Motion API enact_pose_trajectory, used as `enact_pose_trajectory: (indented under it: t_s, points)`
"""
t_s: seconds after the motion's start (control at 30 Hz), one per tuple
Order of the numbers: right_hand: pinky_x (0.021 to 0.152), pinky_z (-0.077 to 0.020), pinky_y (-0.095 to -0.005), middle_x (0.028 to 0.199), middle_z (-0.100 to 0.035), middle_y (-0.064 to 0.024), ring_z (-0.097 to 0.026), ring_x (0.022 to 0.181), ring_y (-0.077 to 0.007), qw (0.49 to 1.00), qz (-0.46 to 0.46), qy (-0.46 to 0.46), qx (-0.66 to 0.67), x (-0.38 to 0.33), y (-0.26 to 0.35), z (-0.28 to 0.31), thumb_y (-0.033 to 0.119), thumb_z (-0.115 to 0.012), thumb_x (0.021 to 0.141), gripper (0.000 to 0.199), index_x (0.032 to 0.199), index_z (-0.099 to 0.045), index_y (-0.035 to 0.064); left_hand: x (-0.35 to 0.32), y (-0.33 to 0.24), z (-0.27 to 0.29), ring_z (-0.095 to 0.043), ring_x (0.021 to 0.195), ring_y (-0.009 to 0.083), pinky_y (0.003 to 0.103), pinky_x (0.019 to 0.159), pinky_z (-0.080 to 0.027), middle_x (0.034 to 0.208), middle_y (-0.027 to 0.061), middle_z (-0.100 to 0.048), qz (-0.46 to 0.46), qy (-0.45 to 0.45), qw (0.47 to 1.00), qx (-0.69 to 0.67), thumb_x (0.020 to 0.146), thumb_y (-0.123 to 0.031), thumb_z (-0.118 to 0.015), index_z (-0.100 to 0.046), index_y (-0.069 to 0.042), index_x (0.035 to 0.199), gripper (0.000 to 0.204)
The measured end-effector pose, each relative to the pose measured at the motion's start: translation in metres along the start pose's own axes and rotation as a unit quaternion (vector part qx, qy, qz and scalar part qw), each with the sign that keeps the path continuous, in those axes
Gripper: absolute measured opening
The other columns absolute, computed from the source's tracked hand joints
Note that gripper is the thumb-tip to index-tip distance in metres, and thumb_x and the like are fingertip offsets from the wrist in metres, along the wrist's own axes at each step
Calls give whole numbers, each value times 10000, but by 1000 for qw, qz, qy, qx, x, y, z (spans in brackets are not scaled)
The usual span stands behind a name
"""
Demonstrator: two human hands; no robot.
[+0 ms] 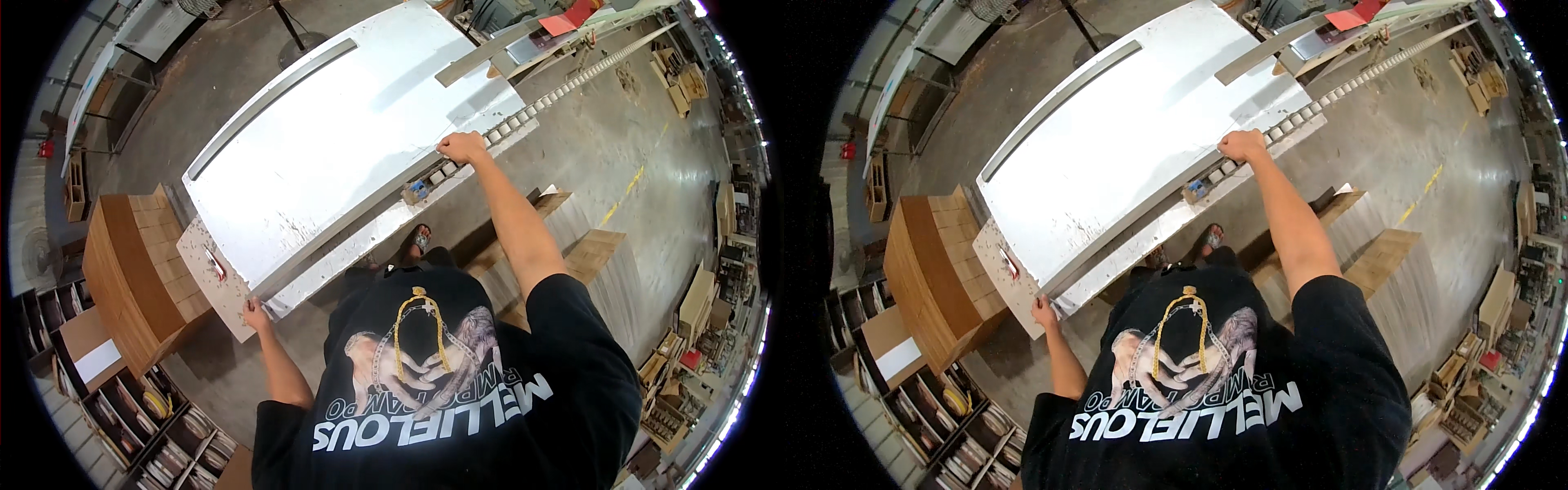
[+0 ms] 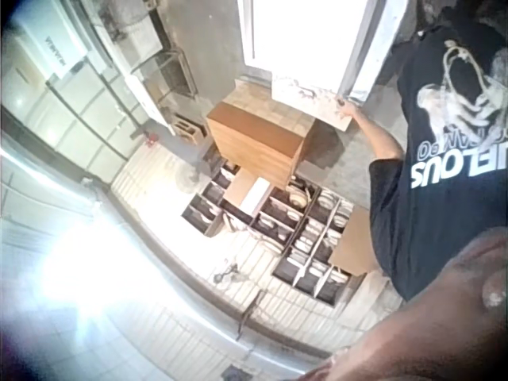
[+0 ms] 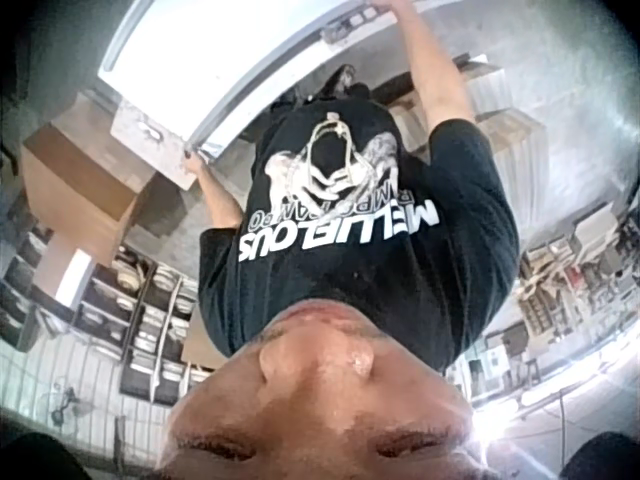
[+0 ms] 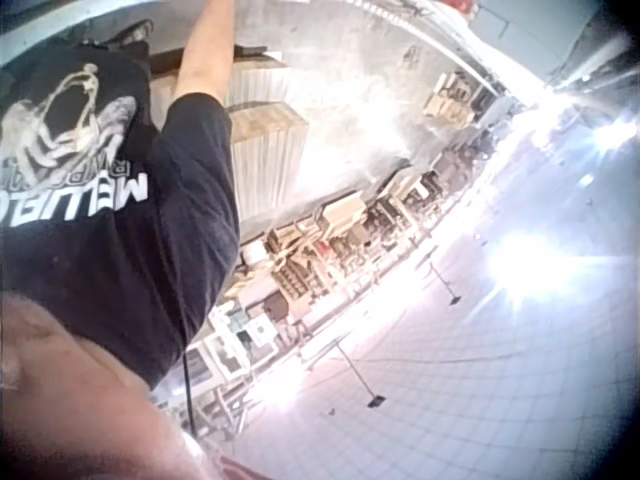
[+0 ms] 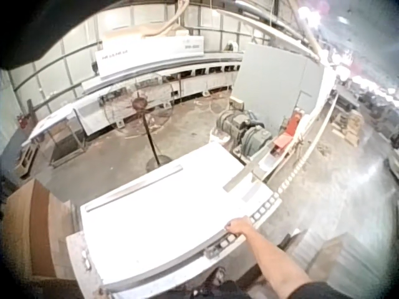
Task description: The recorder is seen picking up, inspecting, and arranging various wooden furniture components near a manufacturing machine.
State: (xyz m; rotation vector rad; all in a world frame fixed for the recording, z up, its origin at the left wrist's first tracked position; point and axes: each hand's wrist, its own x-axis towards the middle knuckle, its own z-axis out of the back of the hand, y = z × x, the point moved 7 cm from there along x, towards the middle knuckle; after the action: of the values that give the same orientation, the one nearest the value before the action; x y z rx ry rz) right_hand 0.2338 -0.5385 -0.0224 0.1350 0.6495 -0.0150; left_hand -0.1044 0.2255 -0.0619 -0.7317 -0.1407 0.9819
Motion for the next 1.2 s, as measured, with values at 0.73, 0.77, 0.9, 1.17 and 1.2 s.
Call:
enact_pose_trajectory:
  t_s: [0.73, 0.77, 0.9, 1.17, 1.2]
  points:
    - [834, -558, -486, 994, -784, -97, -751, 948, -295, 997, 16, -53, -45, -5, -4, 5, 359, -524, 846, 360, 1017, -791, 188, 13, 9, -21, -611, 971, 240, 397, 853, -510, 1062, 171, -659, -39, 103, 992, -62, 1016, -312, -657, -600, 91, 1179, 439]
    - [765, -572, -503, 976, -780, -130, -755, 904, -326, 994, 45, -94, -15, -5, 9, 12, 338, -539, 821, 343, 932, -799, 142, 25, 16, -2, -619, 979, 269, 405, 871, -513, 1082, 186, -668, -63, 94, 993, -33, 1017, -308, -652, -604, 99, 1180, 441]
    - [770, -556, -502, 929, -783, -126, -753, 872, -326, 997, 7, -78, 27, -11, 10, 2, 299, -563, 799, 309, 891, -802, 125, 6, -1, -3, -640, 1105, 332, 421, 993, -498, 1208, 258, -671, -55, 93, 991, -72, 1033, -374, -626, -570, 133, 1211, 541]
    - [832, -425, -433, 849, -773, -106, -723, 789, -282, 995, 10, -92, 31, -23, 7, 14, 307, -593, 768, 249, 755, -786, 149, 7, -19, 2, -636, 981, 389, 477, 889, -509, 1106, 243, -668, 4, -22, 992, 123, 961, -486, -692, -600, 58, 1184, 594]
    - [836, -422, -432, 837, -770, -99, -723, 792, -283, 993, 14, -112, 43, -26, 8, 16, 315, -599, 767, 247, 758, -782, 149, 7, -23, 2, -635, 985, 393, 479, 892, -509, 1109, 244, -667, -1, -34, 989, 146, 962, -485, -689, -601, 55, 1187, 592]
